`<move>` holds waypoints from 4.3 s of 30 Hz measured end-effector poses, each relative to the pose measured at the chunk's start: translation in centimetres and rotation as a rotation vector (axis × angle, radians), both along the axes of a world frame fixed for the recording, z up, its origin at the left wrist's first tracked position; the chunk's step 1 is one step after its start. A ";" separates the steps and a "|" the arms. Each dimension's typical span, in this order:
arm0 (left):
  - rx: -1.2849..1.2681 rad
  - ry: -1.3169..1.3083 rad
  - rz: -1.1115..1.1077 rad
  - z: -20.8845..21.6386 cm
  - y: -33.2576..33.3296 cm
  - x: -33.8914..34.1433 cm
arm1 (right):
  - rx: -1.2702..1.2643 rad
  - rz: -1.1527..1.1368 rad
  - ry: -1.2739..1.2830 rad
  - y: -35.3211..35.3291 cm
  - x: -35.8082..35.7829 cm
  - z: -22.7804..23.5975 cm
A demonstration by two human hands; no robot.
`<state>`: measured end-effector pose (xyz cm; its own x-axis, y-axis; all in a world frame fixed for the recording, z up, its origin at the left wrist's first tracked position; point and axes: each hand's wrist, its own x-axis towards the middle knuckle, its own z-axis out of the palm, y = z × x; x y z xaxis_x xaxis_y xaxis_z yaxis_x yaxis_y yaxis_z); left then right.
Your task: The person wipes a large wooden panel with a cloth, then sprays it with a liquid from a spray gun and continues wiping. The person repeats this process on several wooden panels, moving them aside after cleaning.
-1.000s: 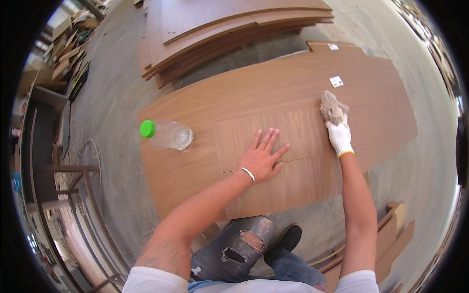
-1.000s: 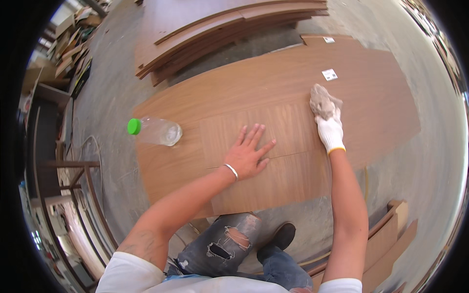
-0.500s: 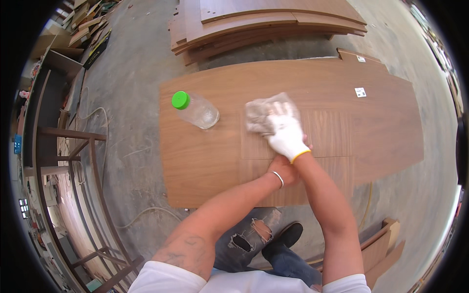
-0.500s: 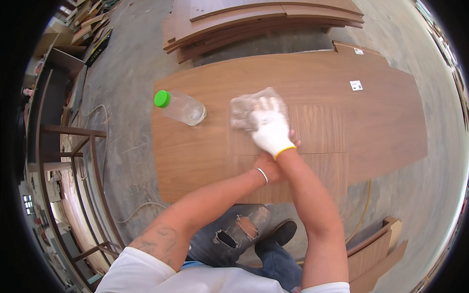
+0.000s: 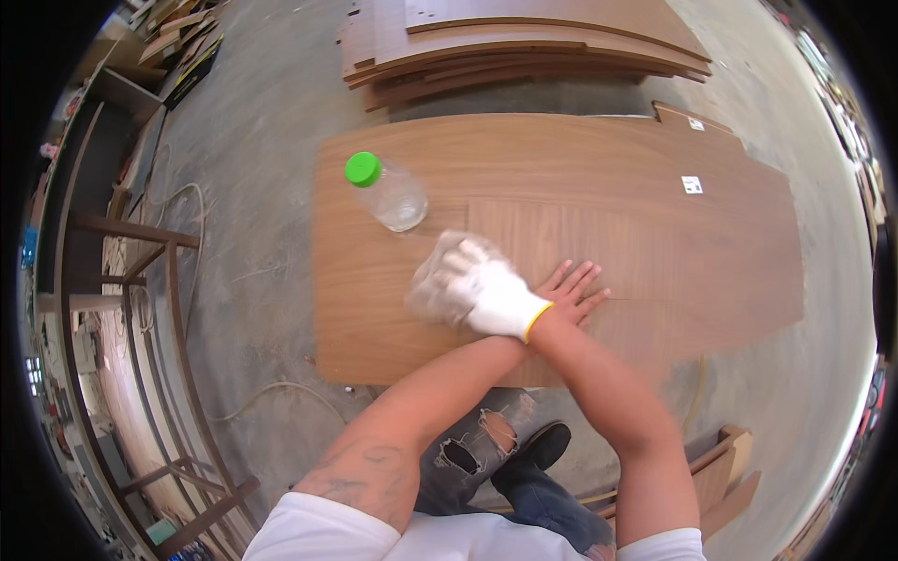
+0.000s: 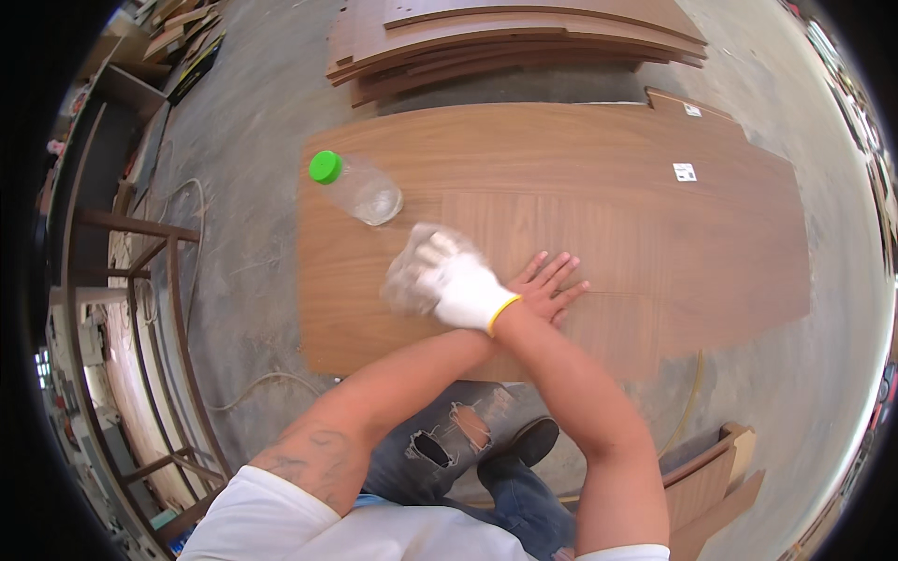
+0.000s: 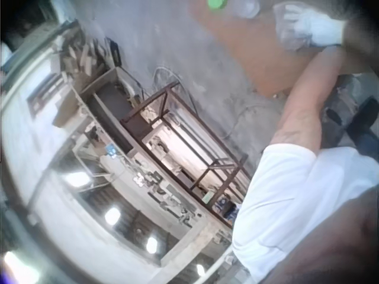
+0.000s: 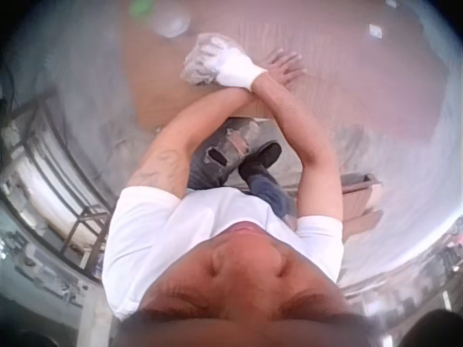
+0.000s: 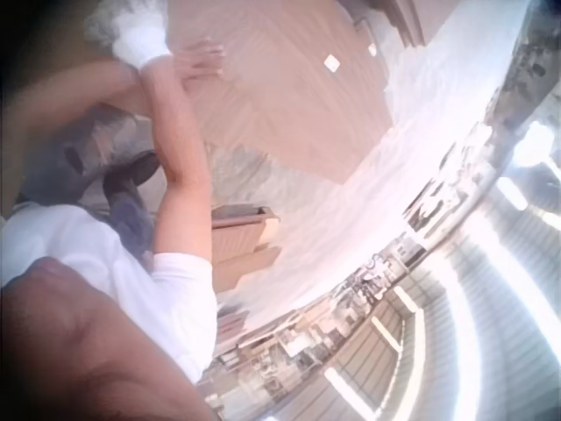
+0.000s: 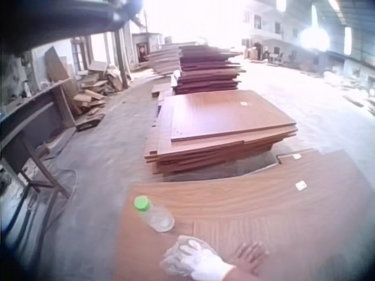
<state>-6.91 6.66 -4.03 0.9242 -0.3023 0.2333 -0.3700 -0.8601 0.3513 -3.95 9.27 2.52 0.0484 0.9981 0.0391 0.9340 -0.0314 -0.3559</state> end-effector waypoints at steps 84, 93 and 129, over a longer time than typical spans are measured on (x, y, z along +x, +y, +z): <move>1.093 0.647 -0.066 9.9 1.9 7.4 | 0.318 -0.659 0.162 1.7 -2.8 -5.6; 1.075 0.701 -0.051 9.5 4.1 7.1 | 0.208 -0.171 0.361 -6.6 -9.5 -0.2; 0.224 0.041 -0.027 2.9 8.0 -4.2 | 0.227 -1.180 -0.279 -29.8 -3.4 -3.9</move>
